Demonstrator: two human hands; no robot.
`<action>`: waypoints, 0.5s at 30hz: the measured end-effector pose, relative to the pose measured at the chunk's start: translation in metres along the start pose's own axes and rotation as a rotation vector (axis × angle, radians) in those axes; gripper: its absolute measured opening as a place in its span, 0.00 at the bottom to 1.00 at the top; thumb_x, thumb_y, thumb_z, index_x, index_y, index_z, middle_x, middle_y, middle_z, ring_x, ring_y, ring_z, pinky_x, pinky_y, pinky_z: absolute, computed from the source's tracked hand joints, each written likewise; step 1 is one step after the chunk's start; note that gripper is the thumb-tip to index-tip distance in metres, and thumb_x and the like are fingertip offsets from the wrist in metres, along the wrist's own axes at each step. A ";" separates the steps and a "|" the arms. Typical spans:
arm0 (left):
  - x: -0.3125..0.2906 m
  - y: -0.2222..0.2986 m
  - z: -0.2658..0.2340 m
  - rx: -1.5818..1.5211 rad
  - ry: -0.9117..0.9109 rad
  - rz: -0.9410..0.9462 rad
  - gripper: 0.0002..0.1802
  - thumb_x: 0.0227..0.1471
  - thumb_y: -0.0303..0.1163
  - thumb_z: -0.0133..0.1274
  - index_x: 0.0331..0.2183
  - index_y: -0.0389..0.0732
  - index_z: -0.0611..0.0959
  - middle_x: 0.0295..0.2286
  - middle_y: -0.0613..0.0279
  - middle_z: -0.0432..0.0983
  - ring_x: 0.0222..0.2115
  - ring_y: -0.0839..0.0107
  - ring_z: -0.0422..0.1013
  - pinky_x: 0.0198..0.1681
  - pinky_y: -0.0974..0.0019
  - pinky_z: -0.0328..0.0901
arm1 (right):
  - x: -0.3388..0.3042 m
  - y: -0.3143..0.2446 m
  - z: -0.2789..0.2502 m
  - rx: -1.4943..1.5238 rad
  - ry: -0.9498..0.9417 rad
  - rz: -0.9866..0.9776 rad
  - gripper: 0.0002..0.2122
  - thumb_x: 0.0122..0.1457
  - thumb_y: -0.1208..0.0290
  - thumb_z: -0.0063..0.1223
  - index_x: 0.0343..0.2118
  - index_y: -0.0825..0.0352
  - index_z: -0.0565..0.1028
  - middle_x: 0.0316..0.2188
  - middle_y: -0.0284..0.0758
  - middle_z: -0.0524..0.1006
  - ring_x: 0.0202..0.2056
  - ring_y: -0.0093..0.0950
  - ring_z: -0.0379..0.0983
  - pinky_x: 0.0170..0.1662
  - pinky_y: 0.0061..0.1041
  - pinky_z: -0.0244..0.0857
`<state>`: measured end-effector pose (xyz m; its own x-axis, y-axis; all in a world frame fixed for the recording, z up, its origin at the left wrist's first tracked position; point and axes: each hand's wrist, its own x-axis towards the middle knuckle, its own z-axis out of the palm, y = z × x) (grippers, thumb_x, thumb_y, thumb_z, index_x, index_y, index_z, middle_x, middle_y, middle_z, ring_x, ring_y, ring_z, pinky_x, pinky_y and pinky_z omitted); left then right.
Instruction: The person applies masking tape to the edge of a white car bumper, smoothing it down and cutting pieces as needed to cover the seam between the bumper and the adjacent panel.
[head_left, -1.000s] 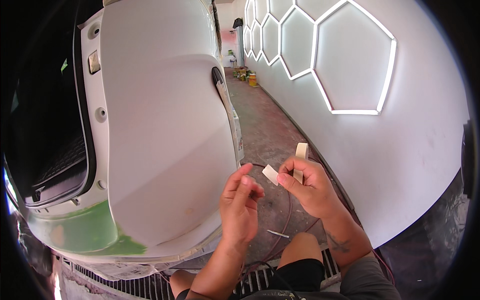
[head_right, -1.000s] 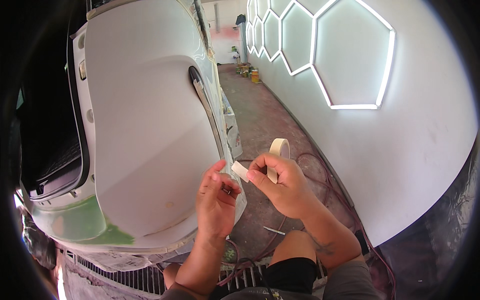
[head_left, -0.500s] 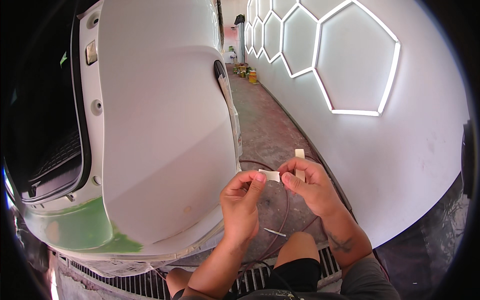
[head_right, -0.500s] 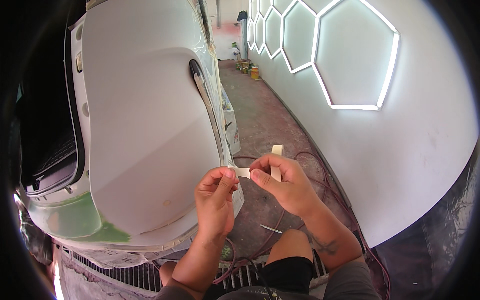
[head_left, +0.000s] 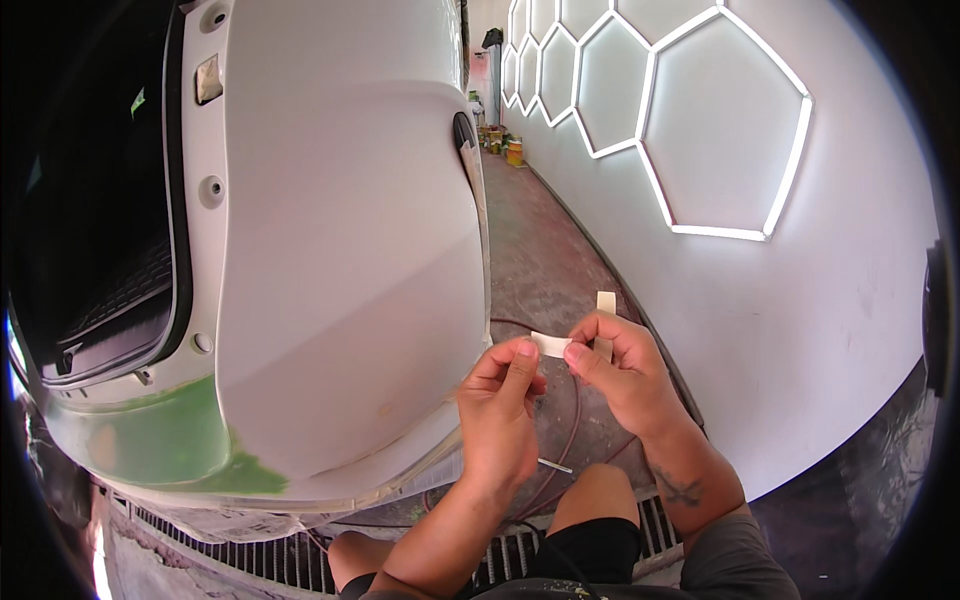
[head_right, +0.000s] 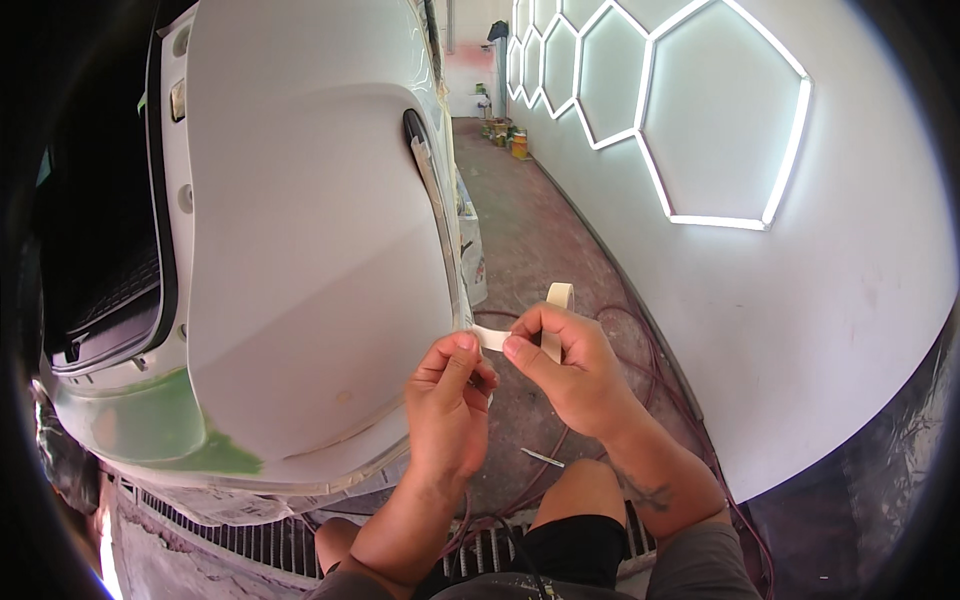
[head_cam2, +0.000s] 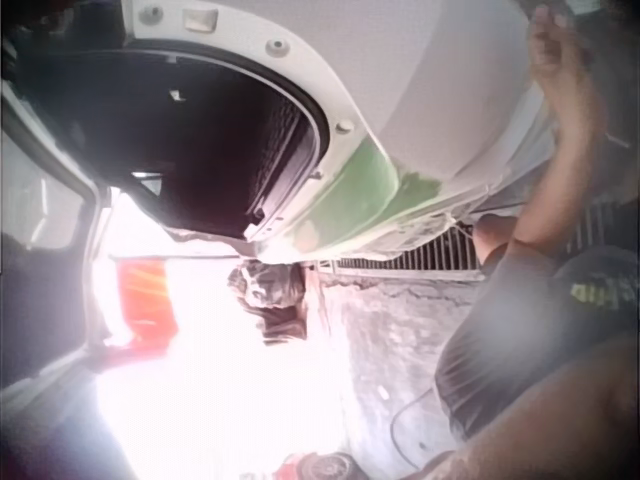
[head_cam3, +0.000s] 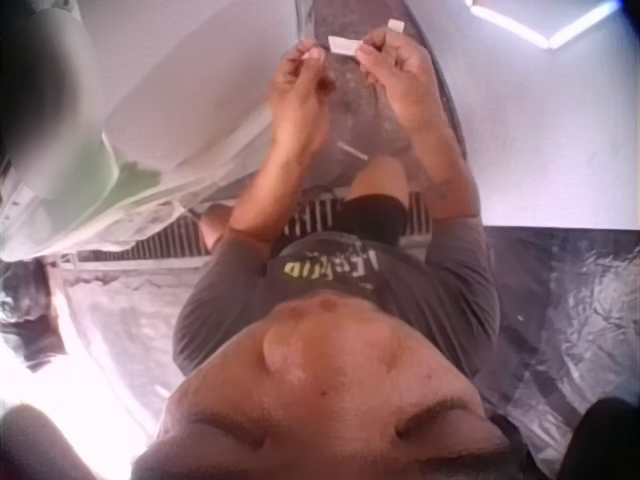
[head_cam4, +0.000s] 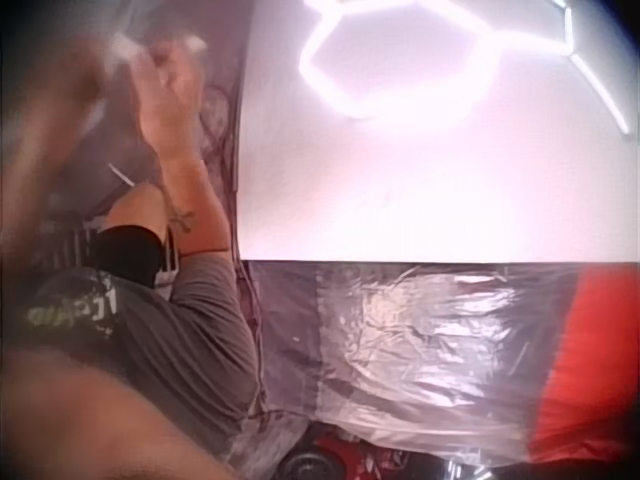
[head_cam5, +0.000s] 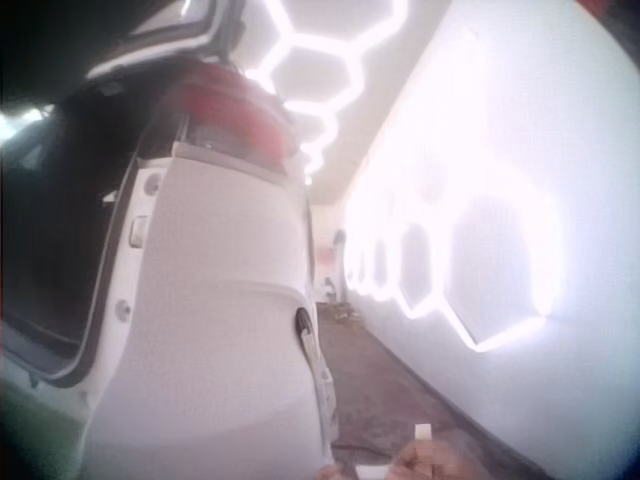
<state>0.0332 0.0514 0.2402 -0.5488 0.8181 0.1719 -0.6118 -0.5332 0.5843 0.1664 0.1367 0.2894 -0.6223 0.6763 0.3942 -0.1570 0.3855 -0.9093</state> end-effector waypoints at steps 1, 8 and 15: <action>-0.002 0.001 -0.004 0.016 0.014 0.004 0.08 0.67 0.32 0.61 0.43 0.39 0.84 0.34 0.67 0.79 0.32 0.76 0.74 0.40 0.69 0.69 | 0.003 -0.004 -0.001 0.025 0.035 0.006 0.08 0.69 0.67 0.60 0.37 0.66 0.78 0.25 0.21 0.73 0.27 0.11 0.64 0.31 0.16 0.57; -0.045 0.089 -0.018 -0.007 -0.603 0.517 0.17 0.71 0.42 0.54 0.38 0.37 0.82 0.33 0.59 0.74 0.34 0.64 0.72 0.43 0.61 0.67 | 0.029 -0.035 -0.009 -0.038 0.148 -0.057 0.10 0.69 0.64 0.60 0.39 0.67 0.80 0.30 0.25 0.77 0.32 0.13 0.69 0.35 0.17 0.62; -0.086 0.177 -0.008 0.065 -1.072 0.519 0.22 0.71 0.56 0.49 0.36 0.53 0.89 0.36 0.67 0.64 0.41 0.67 0.64 0.44 0.63 0.62 | 0.058 -0.060 0.021 -0.179 0.107 -0.105 0.14 0.69 0.68 0.57 0.52 0.72 0.79 0.34 0.26 0.75 0.35 0.17 0.71 0.38 0.19 0.64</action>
<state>-0.0320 -0.1147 0.3224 0.0527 0.2873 0.9564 -0.4103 -0.8669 0.2830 0.1237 0.1392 0.3641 -0.5230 0.6857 0.5063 -0.0721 0.5562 -0.8279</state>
